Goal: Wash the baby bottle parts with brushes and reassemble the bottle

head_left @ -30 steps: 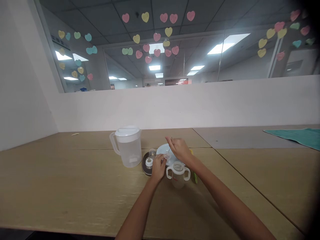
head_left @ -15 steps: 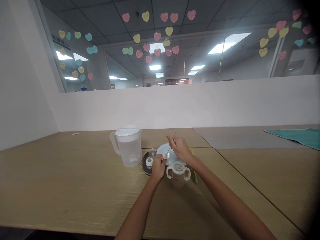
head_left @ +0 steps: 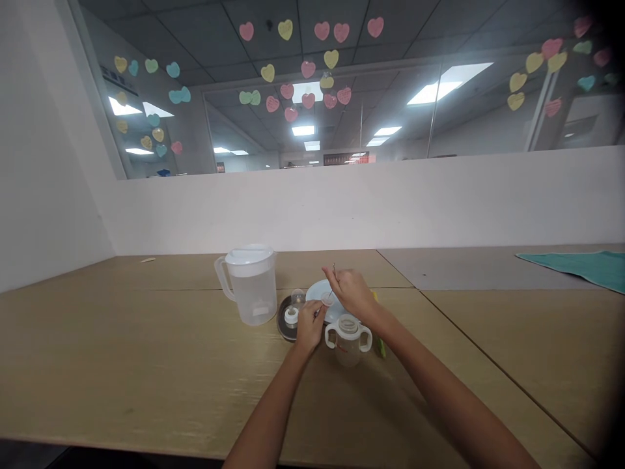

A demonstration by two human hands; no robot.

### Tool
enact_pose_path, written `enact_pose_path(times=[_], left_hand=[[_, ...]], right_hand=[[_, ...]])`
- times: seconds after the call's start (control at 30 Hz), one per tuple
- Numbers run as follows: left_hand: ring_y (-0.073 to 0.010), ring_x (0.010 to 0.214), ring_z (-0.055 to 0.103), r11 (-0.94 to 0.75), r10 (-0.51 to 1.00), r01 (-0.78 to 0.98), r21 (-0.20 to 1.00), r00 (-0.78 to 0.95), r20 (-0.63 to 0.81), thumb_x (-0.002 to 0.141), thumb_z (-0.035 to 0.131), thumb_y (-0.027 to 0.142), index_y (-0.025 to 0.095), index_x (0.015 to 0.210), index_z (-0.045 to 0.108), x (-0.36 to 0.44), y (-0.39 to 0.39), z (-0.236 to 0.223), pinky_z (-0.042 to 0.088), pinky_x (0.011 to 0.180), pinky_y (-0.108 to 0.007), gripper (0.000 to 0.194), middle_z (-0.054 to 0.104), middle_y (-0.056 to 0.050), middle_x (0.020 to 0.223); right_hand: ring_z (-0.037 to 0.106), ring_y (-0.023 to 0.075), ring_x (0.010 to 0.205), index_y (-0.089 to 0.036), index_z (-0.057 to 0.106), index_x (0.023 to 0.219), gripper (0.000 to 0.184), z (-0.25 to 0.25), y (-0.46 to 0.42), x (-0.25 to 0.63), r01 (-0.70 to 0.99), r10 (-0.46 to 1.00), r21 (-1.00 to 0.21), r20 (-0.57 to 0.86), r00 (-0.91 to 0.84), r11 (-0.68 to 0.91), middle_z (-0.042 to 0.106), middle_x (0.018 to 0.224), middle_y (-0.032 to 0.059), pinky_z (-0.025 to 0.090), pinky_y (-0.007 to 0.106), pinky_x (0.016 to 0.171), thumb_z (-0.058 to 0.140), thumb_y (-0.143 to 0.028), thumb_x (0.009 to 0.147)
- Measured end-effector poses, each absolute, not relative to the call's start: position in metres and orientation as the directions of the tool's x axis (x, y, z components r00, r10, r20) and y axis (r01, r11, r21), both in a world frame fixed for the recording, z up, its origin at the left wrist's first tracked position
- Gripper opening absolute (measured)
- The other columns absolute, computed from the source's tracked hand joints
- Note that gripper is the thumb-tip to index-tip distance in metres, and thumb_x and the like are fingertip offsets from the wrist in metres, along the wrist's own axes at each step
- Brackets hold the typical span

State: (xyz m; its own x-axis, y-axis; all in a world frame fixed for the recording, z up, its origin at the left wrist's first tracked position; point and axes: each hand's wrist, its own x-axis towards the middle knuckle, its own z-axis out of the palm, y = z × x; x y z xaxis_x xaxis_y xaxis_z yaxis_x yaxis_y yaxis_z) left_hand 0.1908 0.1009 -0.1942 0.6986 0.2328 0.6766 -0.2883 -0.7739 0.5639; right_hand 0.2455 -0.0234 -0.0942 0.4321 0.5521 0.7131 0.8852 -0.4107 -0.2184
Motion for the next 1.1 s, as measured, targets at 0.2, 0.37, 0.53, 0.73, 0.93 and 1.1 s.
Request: enact_pose_path(times=[0.2, 0.37, 0.53, 0.73, 0.93, 1.1], left_hand=[[-0.0165, 0.078, 0.053, -0.754, 0.208, -0.324, 0.571, 0.707, 0.676, 0.087, 0.042, 0.037, 0.016, 0.075, 0.065, 0.190, 0.099, -0.190, 0.037, 0.074, -0.027, 0.034, 0.064, -0.004, 0.079], [-0.0173, 0.083, 0.055, -0.715, 0.193, -0.368, 0.595, 0.713, 0.674, 0.087, 0.042, 0.038, 0.016, 0.078, 0.066, 0.188, 0.095, -0.183, 0.038, 0.080, -0.029, 0.033, 0.065, -0.004, 0.082], [-0.0188, 0.084, 0.055, -0.718, 0.217, -0.358, 0.597, 0.700, 0.681, 0.087, 0.042, 0.038, 0.015, 0.079, 0.065, 0.189, 0.097, -0.182, 0.038, 0.080, -0.030, 0.034, 0.065, -0.006, 0.084], [-0.0176, 0.080, 0.054, -0.717, 0.205, -0.383, 0.582, 0.682, 0.702, 0.087, 0.041, 0.036, 0.015, 0.078, 0.064, 0.189, 0.097, -0.183, 0.038, 0.077, -0.028, 0.033, 0.064, -0.005, 0.080], [-0.0169, 0.074, 0.053, -0.675, 0.300, -0.381, 0.632, 0.641, 0.707, 0.084, 0.045, 0.035, 0.015, 0.069, 0.064, 0.187, 0.093, -0.180, 0.037, 0.071, -0.026, 0.031, 0.063, -0.004, 0.074], [-0.0178, 0.080, 0.054, -0.650, 0.322, -0.399, 0.647, 0.628, 0.709, 0.084, 0.045, 0.035, 0.016, 0.075, 0.066, 0.186, 0.091, -0.177, 0.037, 0.075, -0.027, 0.029, 0.065, -0.005, 0.082]], right_hand=[[0.049, 0.0127, 0.049, -0.015, 0.064, 0.078, 0.044, -0.098, -0.023, 0.247, 0.929, 0.656, -0.210, 0.661, 0.364, -0.304, 0.056, 0.052, 0.0043, 0.031, 0.024, 0.054, 0.031, -0.039, 0.093], [0.049, 0.0137, 0.049, -0.014, 0.062, 0.092, 0.022, -0.110, -0.014, 0.250, 0.945, 0.773, -0.060, 0.559, 0.300, -0.322, 0.059, 0.057, 0.0048, 0.029, 0.024, 0.052, 0.042, -0.024, 0.089], [0.047, 0.0124, 0.048, -0.017, 0.062, 0.071, 0.031, -0.106, -0.013, 0.246, 0.943, 0.795, -0.087, 0.516, 0.319, -0.321, 0.058, 0.055, 0.0038, 0.026, 0.024, 0.052, 0.040, -0.028, 0.091], [0.052, 0.0114, 0.055, -0.017, 0.061, 0.072, 0.049, -0.087, -0.021, 0.232, 0.919, 0.718, -0.139, 0.586, 0.377, -0.369, 0.060, 0.062, 0.0036, 0.029, 0.023, 0.053, 0.024, -0.039, 0.095], [0.058, 0.0170, 0.075, -0.013, 0.044, 0.124, 0.037, -0.105, -0.014, 0.241, 0.895, 0.867, 0.288, 0.464, 0.181, -0.341, 0.064, 0.092, 0.0113, 0.032, 0.024, 0.057, 0.038, -0.010, 0.088], [0.057, 0.0145, 0.066, -0.017, 0.060, 0.098, 0.033, -0.104, -0.013, 0.238, 0.897, 0.818, 0.135, 0.484, 0.312, -0.422, 0.066, 0.077, 0.0059, 0.027, 0.024, 0.054, 0.028, -0.024, 0.094]])
